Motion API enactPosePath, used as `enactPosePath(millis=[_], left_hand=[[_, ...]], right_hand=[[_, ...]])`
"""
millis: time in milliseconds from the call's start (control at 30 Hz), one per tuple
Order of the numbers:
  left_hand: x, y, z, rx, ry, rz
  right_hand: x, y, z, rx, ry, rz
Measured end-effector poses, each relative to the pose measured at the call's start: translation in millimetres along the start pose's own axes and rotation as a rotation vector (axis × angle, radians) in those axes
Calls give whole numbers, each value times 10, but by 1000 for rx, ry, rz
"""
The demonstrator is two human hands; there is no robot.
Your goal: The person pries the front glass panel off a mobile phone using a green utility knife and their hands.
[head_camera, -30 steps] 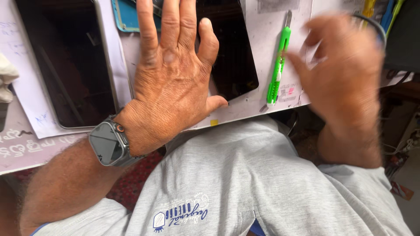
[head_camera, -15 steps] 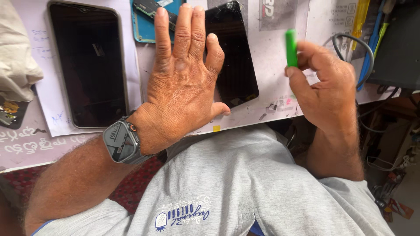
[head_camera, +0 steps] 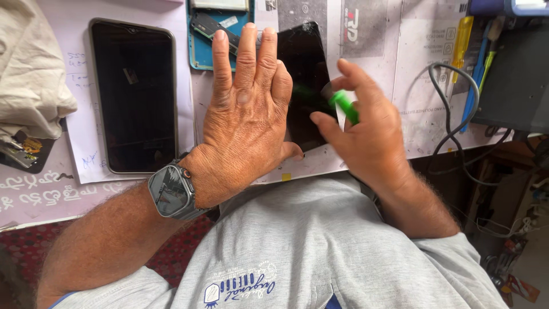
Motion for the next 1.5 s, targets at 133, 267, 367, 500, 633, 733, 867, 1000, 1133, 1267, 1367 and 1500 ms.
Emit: enactPosePath(millis=[133,267,367,500,633,733,867,1000,1133,1267,1367,1500], left_hand=[[-4,-12,38,13,35,-5],[-8,-21,31,11,50,13],[11,-21,-4,23,22,37],[53,3,-133,176,279,23],[77,37,-258,431,891,-145],[91,15,-243,406,1262,-332],[176,-32,-151,274,1691,-495],[246,-95,3,217,2170,-507],[193,-152,163,166,2237,-631],[152,-201,221,95,2318,-702],[127,-210,203,79,2317,-718],[123,-205,233,80,2323,-702]], right_hand=[[237,-30,-1,15,-432,351],[398,-92,41,-65,-617,528],[455,-126,75,-70,-638,520],[556,-130,-49,-38,-786,517],[621,-115,-238,33,-851,521],[575,-80,-315,42,-920,481],[443,-43,-349,-11,-947,506],[345,-52,-316,-70,-945,492],[317,-16,-349,-137,-881,446],[398,-26,-443,-115,-1027,455],[429,-103,-460,-141,-1089,377],[550,-85,-433,-43,-1157,372]])
Point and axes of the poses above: each hand's wrist, its own y-axis away from the middle knuckle, its own z-axis out of the palm, x = y × z, the point moved 1 cm from there along -y, towards the middle knuckle, and after that the axes turned 13 degrees about x, right-handed, at the moved point
